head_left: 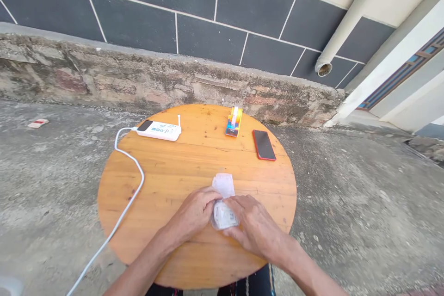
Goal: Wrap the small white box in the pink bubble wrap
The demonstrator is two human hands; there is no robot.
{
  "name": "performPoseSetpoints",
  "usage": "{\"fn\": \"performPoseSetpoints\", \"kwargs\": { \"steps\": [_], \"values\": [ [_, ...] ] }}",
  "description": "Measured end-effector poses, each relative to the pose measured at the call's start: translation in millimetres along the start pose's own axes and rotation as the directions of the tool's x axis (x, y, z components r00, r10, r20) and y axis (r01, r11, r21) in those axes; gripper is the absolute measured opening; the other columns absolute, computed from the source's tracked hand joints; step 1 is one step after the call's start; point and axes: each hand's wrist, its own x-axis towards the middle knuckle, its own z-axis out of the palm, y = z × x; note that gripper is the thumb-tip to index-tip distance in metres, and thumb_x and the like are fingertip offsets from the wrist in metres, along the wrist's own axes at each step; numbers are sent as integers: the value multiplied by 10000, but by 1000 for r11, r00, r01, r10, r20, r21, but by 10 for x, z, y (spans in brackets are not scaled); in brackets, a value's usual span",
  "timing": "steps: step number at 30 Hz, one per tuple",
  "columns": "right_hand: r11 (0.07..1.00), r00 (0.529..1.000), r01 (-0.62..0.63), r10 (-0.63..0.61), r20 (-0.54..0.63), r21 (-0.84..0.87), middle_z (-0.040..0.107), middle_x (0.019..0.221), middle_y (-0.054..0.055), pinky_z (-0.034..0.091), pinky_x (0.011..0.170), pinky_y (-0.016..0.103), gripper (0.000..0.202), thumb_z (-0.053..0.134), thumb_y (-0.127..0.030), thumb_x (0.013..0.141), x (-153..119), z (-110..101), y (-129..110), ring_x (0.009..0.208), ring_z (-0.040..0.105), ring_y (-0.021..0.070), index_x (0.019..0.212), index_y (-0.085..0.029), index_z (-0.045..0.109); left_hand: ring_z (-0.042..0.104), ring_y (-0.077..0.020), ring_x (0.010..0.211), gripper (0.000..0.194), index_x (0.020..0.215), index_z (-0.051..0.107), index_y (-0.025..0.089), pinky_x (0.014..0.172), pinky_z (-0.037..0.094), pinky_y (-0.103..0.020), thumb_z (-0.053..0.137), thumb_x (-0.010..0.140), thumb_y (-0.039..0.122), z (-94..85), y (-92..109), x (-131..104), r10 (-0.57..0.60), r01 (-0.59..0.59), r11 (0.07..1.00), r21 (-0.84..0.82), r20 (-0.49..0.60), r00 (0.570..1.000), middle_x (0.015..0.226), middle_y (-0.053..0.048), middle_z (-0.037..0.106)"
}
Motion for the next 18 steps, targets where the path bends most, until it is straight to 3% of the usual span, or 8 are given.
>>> {"fn": "performPoseSetpoints", "kwargs": {
  "steps": [10,18],
  "values": [
    [994,999,-17,11,50,108,624,1118,59,404,918,349,461,719,-237,763,41,-126,-11,1039,549,242,1192,-204,551,562,-178,908,383,883,689,206,821,425,-271,374,767,22,-16,-58,-82,36,-36,998,45,12,999,909,-31,656],
    [952,985,-76,26,170,296,651,872,-38,414,660,219,164,706,-299,770,221,-321,27,751,596,160,901,-223,643,585,-169,898,398,1063,610,206,793,436,-262,386,771,57,-39,-14,-111,-92,86,991,-98,-49,995,990,-32,655]
  ]
}}
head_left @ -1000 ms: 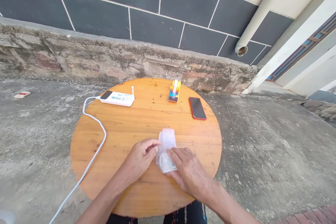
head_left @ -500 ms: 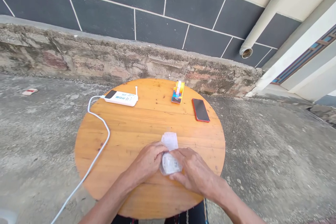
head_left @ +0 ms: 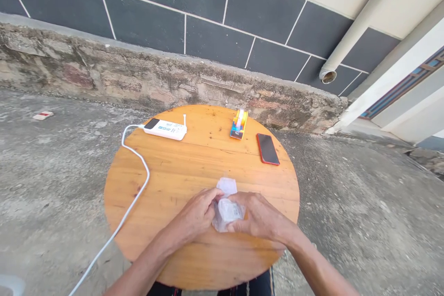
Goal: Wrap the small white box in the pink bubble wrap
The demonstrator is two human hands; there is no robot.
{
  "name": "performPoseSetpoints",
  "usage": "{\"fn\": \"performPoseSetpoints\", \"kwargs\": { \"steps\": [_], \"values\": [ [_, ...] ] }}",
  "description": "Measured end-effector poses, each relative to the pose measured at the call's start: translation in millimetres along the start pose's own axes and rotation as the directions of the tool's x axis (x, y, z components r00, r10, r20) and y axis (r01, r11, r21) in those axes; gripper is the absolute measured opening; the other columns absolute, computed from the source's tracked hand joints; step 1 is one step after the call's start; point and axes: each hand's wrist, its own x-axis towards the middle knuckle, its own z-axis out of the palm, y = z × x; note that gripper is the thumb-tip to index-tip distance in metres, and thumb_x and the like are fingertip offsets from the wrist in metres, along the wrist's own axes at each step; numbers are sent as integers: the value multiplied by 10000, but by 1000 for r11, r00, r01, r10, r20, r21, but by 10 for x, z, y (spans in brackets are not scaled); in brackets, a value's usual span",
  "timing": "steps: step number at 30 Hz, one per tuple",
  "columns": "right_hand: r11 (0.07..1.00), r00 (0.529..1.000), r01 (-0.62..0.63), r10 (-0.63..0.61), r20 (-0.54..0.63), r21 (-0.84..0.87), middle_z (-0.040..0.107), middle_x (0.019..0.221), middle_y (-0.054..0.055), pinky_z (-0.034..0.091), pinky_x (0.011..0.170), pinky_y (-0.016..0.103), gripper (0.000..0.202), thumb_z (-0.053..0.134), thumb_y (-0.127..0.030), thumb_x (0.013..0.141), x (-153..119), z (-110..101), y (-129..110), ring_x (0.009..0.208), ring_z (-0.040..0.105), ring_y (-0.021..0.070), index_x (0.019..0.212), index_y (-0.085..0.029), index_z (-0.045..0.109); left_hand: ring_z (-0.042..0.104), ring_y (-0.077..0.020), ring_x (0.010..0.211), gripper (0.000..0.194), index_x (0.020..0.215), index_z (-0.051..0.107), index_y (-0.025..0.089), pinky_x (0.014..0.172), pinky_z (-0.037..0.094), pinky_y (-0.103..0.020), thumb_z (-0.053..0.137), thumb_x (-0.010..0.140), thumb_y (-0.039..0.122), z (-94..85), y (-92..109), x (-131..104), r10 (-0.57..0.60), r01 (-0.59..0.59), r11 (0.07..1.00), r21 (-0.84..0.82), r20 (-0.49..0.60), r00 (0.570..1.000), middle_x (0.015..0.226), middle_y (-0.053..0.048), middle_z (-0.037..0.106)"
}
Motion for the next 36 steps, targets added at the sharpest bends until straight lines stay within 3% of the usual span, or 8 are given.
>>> {"fn": "performPoseSetpoints", "kwargs": {
  "steps": [4,7,11,19,27,32,36],
  "values": [
    [997,998,-18,13,-57,-78,658,933,-9,421,708,246,269,722,-230,722,-21,79,-13,807,598,187,978,-222,640,600,-157,812,298,955,640,187,706,432,-238,408,784,110,-5,5,52,-58,57,998,-42,-43,997,903,-18,672],
    [990,993,-29,13,-116,-137,644,1041,33,423,824,296,407,714,-211,717,-91,197,-10,945,582,226,1108,-222,600,594,-153,728,240,851,658,179,643,406,-236,428,786,158,-7,35,124,-155,158,987,29,-75,985,797,-10,672],
    [983,985,-42,12,-170,-177,624,1080,50,403,907,341,416,686,-186,726,-174,352,38,1017,553,239,1128,-218,583,582,-153,660,186,783,660,172,598,377,-238,479,765,213,1,86,234,-287,296,950,98,-94,953,703,-8,659],
    [987,966,47,-85,-246,-153,597,1172,56,396,942,355,494,677,-174,731,-202,513,161,1058,534,238,1205,-215,545,506,-131,559,140,696,601,172,521,304,-226,499,733,261,66,55,371,-328,339,931,136,-97,940,571,26,560],
    [986,969,48,-84,-231,-158,599,1161,52,399,940,347,478,681,-190,744,-198,465,125,1068,529,242,1202,-211,548,436,-110,449,276,559,465,180,469,296,-218,432,781,341,63,36,357,-339,333,929,158,12,941,465,44,469],
    [987,988,3,-27,-149,-159,611,1076,46,430,883,316,363,681,-225,753,-164,330,64,1007,566,231,1104,-210,589,434,-119,475,245,466,462,174,471,247,-232,495,695,254,16,37,387,-340,319,900,296,20,940,463,29,456],
    [988,993,-3,-16,-121,-154,592,1109,40,435,854,306,394,704,-250,740,-121,235,46,993,576,227,1119,-233,601,464,-132,502,235,468,501,177,488,236,-237,534,685,262,0,90,404,-344,319,855,410,-13,939,496,17,486]
  ]
}}
